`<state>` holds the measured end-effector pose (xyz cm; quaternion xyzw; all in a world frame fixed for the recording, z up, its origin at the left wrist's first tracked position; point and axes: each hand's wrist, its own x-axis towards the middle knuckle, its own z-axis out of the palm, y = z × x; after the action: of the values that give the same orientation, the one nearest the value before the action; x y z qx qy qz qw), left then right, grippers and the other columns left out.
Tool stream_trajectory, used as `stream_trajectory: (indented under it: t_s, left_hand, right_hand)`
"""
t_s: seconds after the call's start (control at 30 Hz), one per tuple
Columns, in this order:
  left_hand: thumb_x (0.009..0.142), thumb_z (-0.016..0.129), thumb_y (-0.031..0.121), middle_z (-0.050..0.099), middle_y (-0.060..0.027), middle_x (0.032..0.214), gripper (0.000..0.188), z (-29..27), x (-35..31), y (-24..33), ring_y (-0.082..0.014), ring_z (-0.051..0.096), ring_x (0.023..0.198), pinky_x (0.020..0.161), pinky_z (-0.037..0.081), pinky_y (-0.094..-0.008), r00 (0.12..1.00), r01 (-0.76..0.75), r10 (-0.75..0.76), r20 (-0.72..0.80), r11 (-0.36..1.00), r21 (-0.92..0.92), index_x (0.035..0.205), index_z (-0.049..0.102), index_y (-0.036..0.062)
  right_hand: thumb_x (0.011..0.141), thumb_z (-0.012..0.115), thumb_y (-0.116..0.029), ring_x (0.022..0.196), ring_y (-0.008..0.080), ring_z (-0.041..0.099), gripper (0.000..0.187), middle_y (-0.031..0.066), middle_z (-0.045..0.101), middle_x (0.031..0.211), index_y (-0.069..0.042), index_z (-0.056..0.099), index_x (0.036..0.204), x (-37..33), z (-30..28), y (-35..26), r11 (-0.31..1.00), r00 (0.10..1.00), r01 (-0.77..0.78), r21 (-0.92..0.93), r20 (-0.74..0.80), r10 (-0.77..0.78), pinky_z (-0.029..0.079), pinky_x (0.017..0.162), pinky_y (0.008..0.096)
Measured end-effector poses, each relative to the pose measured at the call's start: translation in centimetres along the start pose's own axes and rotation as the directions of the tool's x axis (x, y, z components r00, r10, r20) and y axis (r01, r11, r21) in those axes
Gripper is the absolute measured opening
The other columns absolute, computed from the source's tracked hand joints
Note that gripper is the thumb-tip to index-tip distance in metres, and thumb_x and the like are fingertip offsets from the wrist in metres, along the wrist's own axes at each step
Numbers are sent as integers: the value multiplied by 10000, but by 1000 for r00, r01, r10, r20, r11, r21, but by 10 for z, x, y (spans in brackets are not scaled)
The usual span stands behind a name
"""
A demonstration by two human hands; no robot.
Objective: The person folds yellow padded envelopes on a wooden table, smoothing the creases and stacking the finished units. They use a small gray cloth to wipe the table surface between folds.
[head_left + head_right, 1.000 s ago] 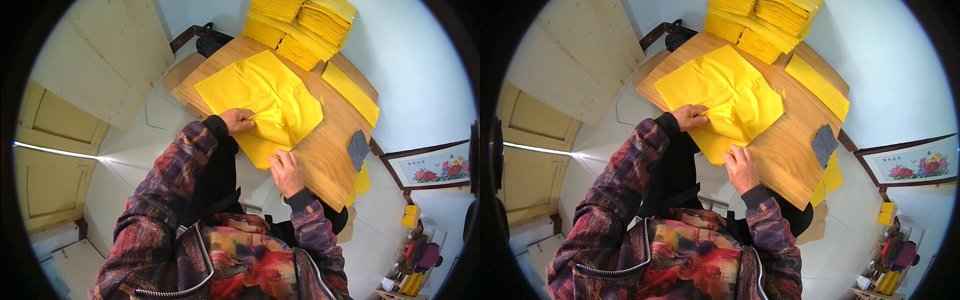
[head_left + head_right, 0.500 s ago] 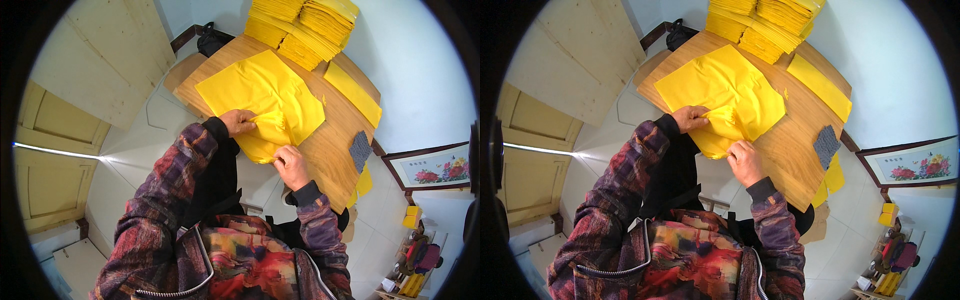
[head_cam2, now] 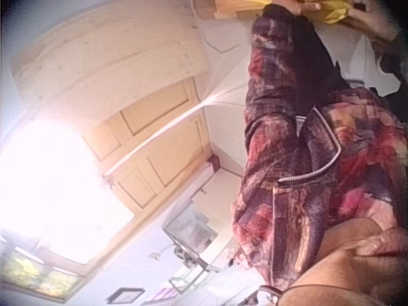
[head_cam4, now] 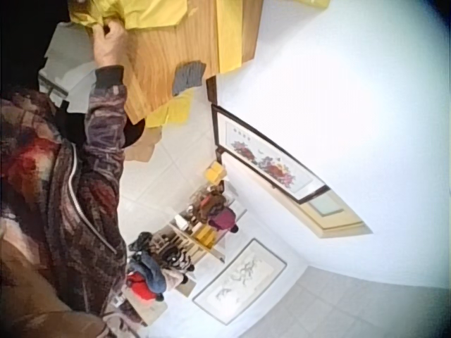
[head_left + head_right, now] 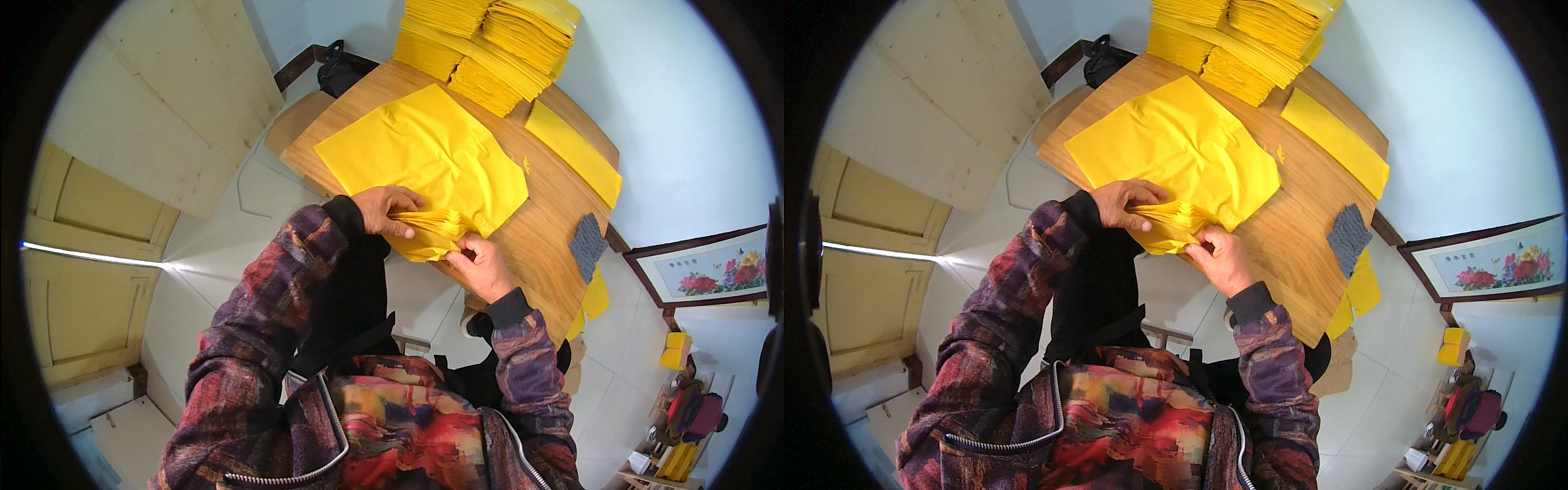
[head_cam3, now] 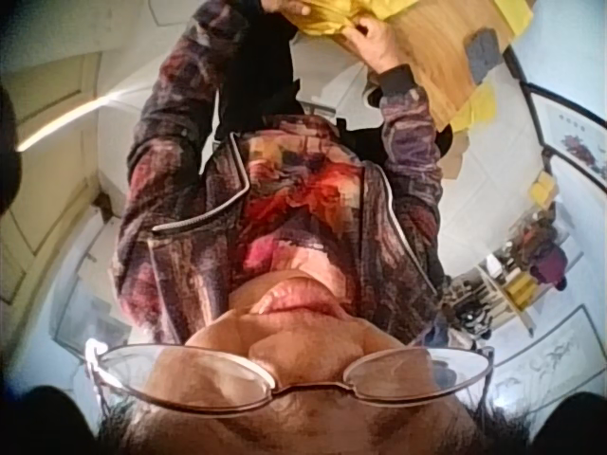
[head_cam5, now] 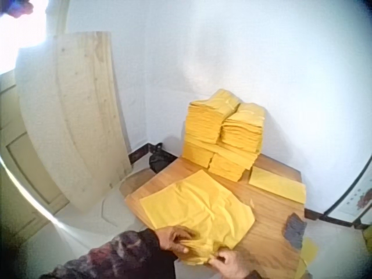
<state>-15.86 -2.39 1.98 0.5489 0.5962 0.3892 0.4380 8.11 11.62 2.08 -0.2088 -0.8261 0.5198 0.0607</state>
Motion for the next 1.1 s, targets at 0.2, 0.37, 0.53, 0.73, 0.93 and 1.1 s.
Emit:
stream_trajectory:
  t_s: [0.2,0.37,0.53,0.73,0.93,1.1]
  left_hand:
    - [741,757,103,553,-141,1294,403,1,0,-4,-286,515,1183,1015,413,-342,992,-127,128,12,961,244,1113,645,0]
    - [779,692,46,607,-148,1220,351,13,3,-16,-306,557,1121,972,448,-343,960,-201,255,-115,916,348,1122,638,-3]
    - [839,658,60,657,-126,1111,325,16,6,-19,-239,614,1010,906,479,-317,974,-40,60,-220,995,94,1151,620,-21]
    - [882,625,81,687,-67,1027,304,15,12,-20,-149,625,908,860,494,-281,963,142,-155,-221,987,-72,1163,607,-30]
    - [891,617,109,693,-73,991,300,11,12,-19,-145,624,881,822,498,-281,961,169,-159,-228,985,26,1157,608,-28]
    - [899,617,143,693,-85,968,303,10,13,-15,-150,620,853,796,497,-282,962,179,-166,-217,983,41,1154,609,-20]
  right_hand:
    - [859,679,-84,722,73,534,109,-15,590,773,-3,611,883,1,0,-1,997,1000,19,71,-22,-18,459,659,247]
    - [815,705,-65,731,132,588,193,50,631,820,-2,602,966,-5,11,-5,994,993,15,108,-116,-2,489,658,279]
    - [740,742,-31,965,243,593,446,137,583,1104,-22,530,1132,-19,20,-9,998,972,51,-30,-229,-56,509,753,328]
    - [697,749,-22,1150,365,472,580,180,458,1282,-32,456,1198,-35,35,-6,940,897,156,-304,-355,-263,430,953,429]
    - [674,736,-2,1204,376,431,513,157,434,1335,-64,538,1143,-42,38,-10,835,846,222,-503,-327,-422,394,996,453]
    - [670,722,17,1263,373,395,364,138,418,1376,-71,657,1017,-41,36,-14,729,835,265,-631,-227,-501,371,1034,462]
